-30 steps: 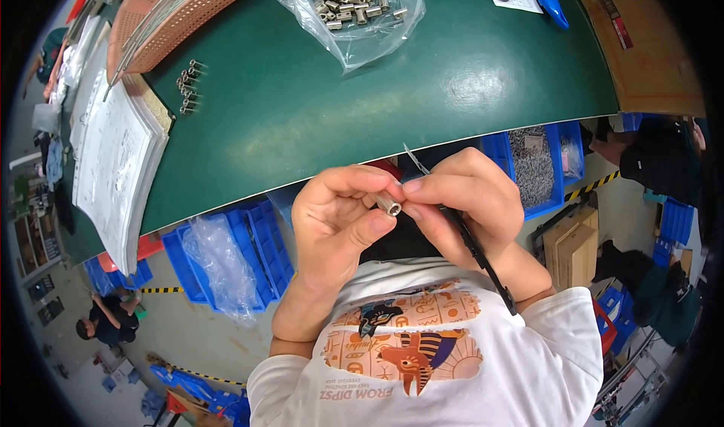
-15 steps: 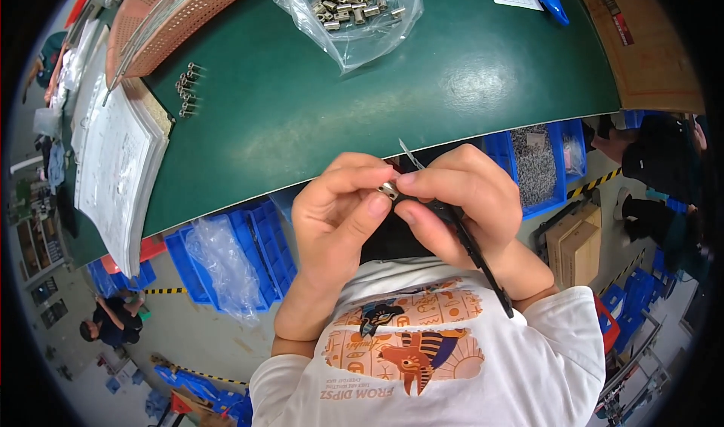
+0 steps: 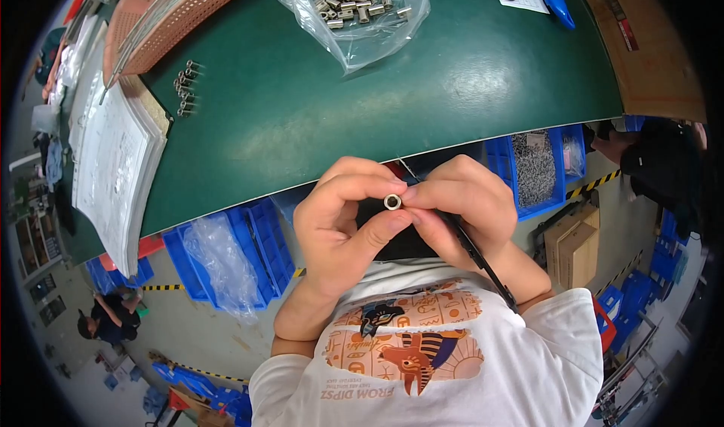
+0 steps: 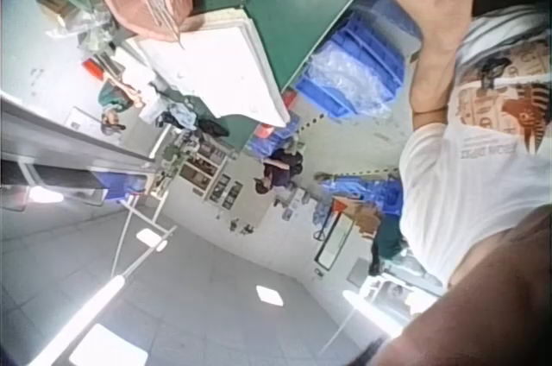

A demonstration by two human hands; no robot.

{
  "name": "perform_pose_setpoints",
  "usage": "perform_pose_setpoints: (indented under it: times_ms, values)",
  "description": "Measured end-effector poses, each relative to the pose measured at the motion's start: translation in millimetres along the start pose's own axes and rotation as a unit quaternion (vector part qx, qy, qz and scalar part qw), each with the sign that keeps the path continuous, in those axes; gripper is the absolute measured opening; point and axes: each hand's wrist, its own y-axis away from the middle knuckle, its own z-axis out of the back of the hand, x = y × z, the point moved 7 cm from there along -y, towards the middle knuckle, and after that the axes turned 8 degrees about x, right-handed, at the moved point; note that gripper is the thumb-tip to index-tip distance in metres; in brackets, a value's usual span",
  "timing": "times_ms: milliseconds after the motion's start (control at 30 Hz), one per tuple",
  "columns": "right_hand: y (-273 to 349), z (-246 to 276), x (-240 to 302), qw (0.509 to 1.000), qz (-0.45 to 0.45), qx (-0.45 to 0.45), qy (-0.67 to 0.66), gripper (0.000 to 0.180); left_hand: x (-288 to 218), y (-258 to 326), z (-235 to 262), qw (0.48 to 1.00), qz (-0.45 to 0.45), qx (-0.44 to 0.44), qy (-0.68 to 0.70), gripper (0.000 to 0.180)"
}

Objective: Using a small blade to clean or deburr metal cylindrical components at a factory workstation.

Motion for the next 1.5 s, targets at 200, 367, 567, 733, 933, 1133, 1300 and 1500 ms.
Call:
perform_pose_setpoints:
  times_ms: [200,367,567,733,933,1133,1300,1500]
  values:
    - [-7.5,8.7,0.4,0.999,0.022,-0.014,0.035,0.026,-11.0,-7.7,-2.3,0.996,0.044,-0.010,-0.079,0.033]
    - [0.0,3.1,-1.6,0.995,0.067,0.017,0.079,0.028,2.8,2.6,6.8,0.995,0.046,-0.081,-0.026,0.027]
    - [7.8,5.5,-7.2,0.994,0.054,-0.018,0.094,0.023,14.8,4.0,3.8,0.998,0.045,-0.042,-0.028,0.017]
    - [7.0,-2.2,-6.6,0.994,0.059,0.024,0.092,0.021,14.7,7.3,7.2,0.998,0.047,-0.040,-0.029,0.014]
    - [-5.6,8.6,-9.1,0.994,0.067,0.017,0.080,0.019,20.2,2.6,11.6,0.992,0.065,-0.093,0.055,0.014]
    - [-14.2,24.0,3.1,0.999,0.040,0.030,0.019,0.017,23.4,-6.2,6.4,0.939,0.103,-0.094,0.314,0.020]
    - [-2.3,11.9,5.8,0.999,0.003,0.001,-0.052,0.026,28.3,6.7,-2.1,0.917,0.122,-0.056,0.376,0.017]
    - [-2.3,9.7,17.4,0.998,0.057,0.012,0.012,0.026,24.8,15.5,-7.4,0.920,0.137,-0.067,0.361,0.017]
